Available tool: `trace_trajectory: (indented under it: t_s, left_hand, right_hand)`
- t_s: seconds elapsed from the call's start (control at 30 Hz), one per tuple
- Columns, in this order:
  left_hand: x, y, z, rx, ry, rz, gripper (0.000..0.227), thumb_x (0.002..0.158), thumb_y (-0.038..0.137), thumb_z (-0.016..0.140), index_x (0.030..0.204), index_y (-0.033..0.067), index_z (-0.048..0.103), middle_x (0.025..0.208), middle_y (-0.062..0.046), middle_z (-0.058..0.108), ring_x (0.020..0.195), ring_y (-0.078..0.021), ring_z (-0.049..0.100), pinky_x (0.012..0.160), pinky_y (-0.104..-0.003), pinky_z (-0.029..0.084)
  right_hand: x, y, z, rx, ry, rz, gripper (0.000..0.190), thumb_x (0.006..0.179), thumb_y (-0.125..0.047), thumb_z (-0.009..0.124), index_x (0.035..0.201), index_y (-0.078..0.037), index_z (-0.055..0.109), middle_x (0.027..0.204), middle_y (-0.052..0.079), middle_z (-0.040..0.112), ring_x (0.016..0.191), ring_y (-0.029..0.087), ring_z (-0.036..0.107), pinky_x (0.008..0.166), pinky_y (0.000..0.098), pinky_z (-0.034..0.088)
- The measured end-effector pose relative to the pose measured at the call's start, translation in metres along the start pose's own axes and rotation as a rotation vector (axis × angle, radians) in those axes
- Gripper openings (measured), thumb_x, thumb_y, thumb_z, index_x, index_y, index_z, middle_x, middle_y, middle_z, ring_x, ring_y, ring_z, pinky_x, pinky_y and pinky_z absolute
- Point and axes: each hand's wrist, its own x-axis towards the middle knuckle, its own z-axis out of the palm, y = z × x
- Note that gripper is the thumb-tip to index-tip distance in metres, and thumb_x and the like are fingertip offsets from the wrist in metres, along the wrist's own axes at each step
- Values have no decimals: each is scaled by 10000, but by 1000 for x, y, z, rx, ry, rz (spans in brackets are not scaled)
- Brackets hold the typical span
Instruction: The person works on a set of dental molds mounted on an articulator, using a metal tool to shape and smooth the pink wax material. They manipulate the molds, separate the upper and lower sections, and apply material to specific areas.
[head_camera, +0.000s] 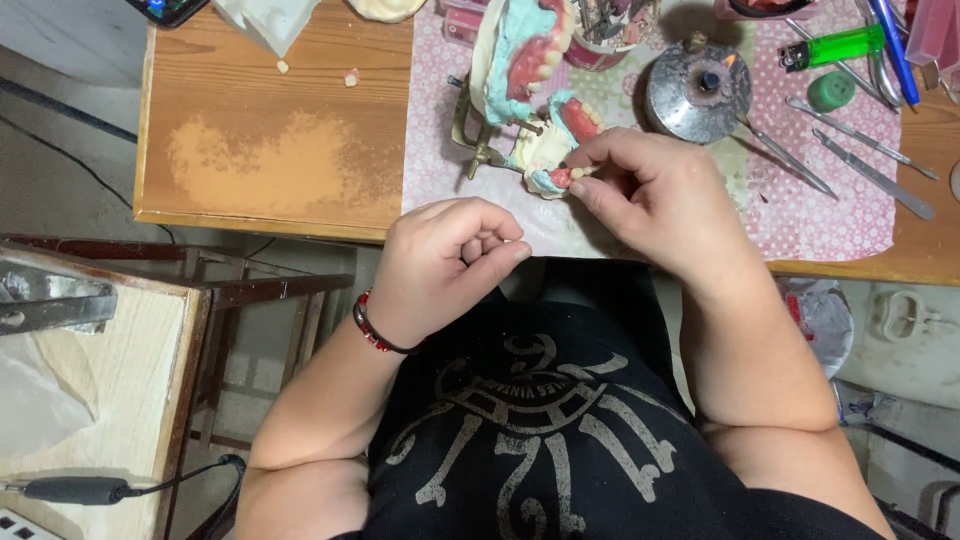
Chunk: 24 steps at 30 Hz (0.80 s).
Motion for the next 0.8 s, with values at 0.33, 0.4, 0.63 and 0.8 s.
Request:
trace_trajectory:
  t_s: [0.33, 0.4, 0.63, 0.8]
  left_hand:
    - [4, -11, 21, 162, 40, 53, 236, 961, 176, 764, 1165, 104, 670, 597, 17, 593, 567, -219, 620, 638, -349, 571]
    - [6, -16, 28, 373, 7, 21, 372, 983, 280, 730, 1321, 182, 610, 599, 45, 605, 573, -235, 650, 627, -399, 576]
    - [13, -22, 37, 510, -36, -65, 485, 974, 302, 725, 1414, 213, 541, 622, 44, 639, 605, -265, 700, 634, -457, 586]
    - [15, -27, 38, 617, -96, -104, 525, 929, 360, 752, 1409, 271, 558, 613, 63, 658, 616, -269, 721, 619, -456, 589]
  right_hand:
    - [-5, 11, 6, 235, -10, 82, 228, 939, -128, 807, 1157, -132, 744, 603, 30, 563, 521, 93, 460, 466, 250, 435]
    - [-2, 14, 6, 218, -24, 89, 168, 955, -128, 803, 1118, -141, 764, 598, 38, 590, 506, 95, 484, 462, 241, 435]
    - [1, 8, 4, 273, -51, 135, 156, 958, -97, 780, 1111, -111, 755, 590, 37, 616, 497, 80, 491, 465, 228, 440]
    - [3, 11, 5, 250, -70, 189, 172, 942, -84, 773, 1109, -122, 760, 584, 37, 626, 454, 62, 476, 437, 189, 398]
